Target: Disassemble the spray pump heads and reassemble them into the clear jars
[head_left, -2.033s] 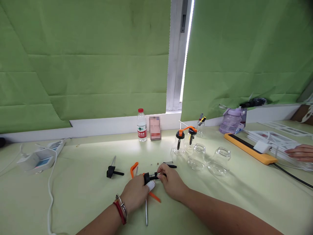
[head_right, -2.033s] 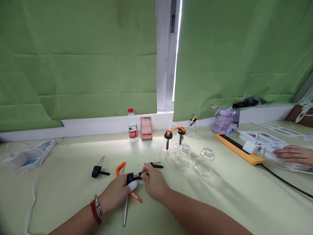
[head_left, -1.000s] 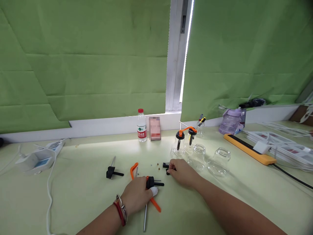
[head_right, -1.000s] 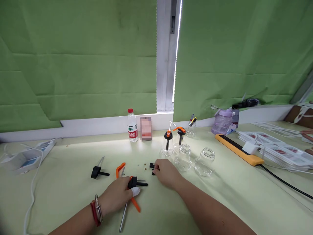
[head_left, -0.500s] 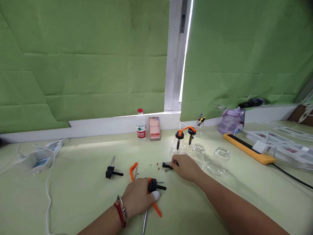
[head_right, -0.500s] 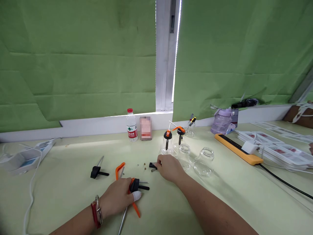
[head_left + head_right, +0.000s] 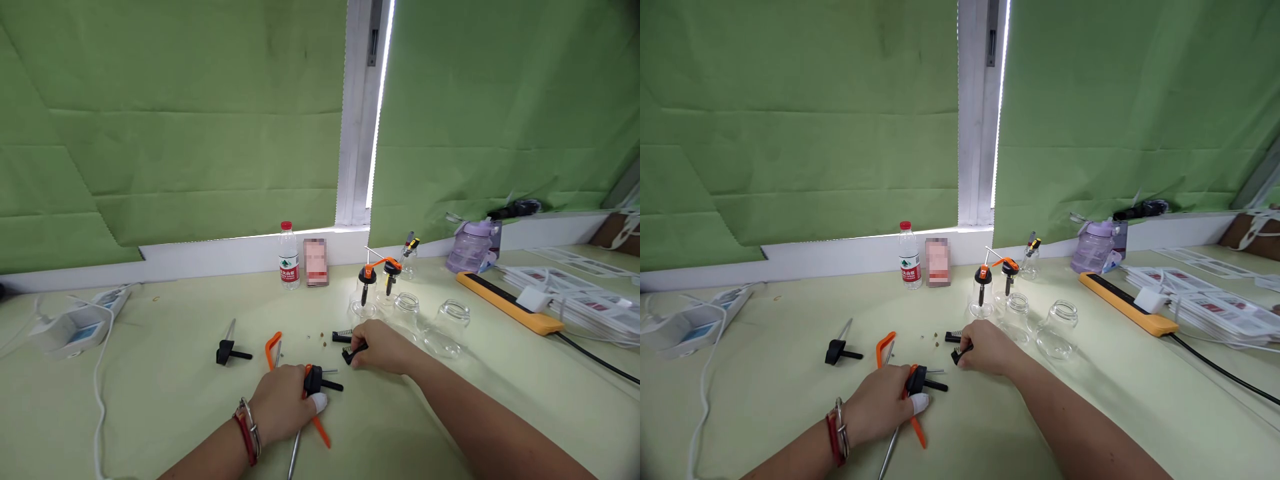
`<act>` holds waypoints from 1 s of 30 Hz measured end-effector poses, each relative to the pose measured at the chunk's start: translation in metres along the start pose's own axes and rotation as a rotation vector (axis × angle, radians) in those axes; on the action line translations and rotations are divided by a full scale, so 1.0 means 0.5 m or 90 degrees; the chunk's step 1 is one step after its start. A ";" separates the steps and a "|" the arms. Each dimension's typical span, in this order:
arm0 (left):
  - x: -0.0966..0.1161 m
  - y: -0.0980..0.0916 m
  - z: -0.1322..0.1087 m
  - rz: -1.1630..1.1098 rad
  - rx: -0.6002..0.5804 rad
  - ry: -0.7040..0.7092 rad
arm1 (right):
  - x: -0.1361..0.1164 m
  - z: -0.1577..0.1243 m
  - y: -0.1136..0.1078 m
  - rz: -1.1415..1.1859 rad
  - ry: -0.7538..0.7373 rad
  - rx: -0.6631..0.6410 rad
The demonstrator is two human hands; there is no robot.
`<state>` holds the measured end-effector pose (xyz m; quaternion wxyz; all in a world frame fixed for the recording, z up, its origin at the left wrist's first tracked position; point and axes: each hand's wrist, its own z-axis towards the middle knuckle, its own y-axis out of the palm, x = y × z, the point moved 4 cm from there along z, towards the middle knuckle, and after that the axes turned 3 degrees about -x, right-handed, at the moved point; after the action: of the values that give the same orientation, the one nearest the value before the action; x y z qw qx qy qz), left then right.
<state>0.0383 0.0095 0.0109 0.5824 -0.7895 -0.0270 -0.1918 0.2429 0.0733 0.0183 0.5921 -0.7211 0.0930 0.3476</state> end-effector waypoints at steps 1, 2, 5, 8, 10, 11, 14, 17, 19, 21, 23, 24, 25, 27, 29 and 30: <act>0.002 0.001 -0.002 0.012 -0.004 0.014 | -0.001 0.001 0.006 -0.013 -0.009 -0.003; 0.005 0.001 -0.004 0.023 -0.007 0.033 | -0.002 0.003 0.010 -0.026 -0.021 0.003; 0.017 0.006 -0.011 0.059 -0.024 0.102 | -0.003 0.011 0.017 -0.057 -0.065 0.042; 0.026 0.010 -0.015 0.089 -0.040 0.146 | 0.001 0.019 0.024 -0.071 -0.091 0.048; 0.028 0.010 -0.017 0.097 -0.042 0.157 | 0.003 0.023 0.027 -0.072 -0.099 0.054; 0.029 0.010 -0.017 0.097 -0.041 0.161 | 0.003 0.024 0.028 -0.068 -0.104 0.059; 0.031 0.008 -0.019 0.093 -0.037 0.169 | 0.001 0.024 0.032 -0.034 -0.138 0.064; 0.032 0.008 -0.019 0.094 -0.033 0.170 | -0.003 0.024 0.041 -0.012 -0.186 0.024; 0.032 0.008 -0.019 0.099 -0.033 0.166 | -0.003 0.025 0.047 -0.008 -0.214 -0.014; 0.032 0.009 -0.018 0.107 -0.034 0.163 | 0.000 0.027 0.050 -0.005 -0.227 -0.032; 0.031 0.009 -0.018 0.110 -0.034 0.165 | 0.005 0.029 0.048 -0.005 -0.230 -0.026; 0.030 0.009 -0.018 0.109 -0.033 0.166 | 0.007 0.030 0.046 -0.008 -0.231 -0.019; 0.030 0.008 -0.019 0.107 -0.032 0.168 | 0.008 0.030 0.044 -0.012 -0.233 -0.013; 0.032 0.008 -0.021 0.103 -0.032 0.180 | 0.003 0.028 0.043 -0.026 -0.241 -0.006; 0.037 0.008 -0.024 0.106 -0.036 0.206 | -0.013 0.023 0.047 -0.046 -0.254 0.004; 0.041 0.008 -0.027 0.114 -0.039 0.225 | -0.025 0.020 0.051 -0.057 -0.265 0.010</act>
<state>0.0549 -0.0080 0.0173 0.5688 -0.7601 0.1514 -0.2753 0.2160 0.0717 0.0051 0.6190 -0.6323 -0.0609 0.4618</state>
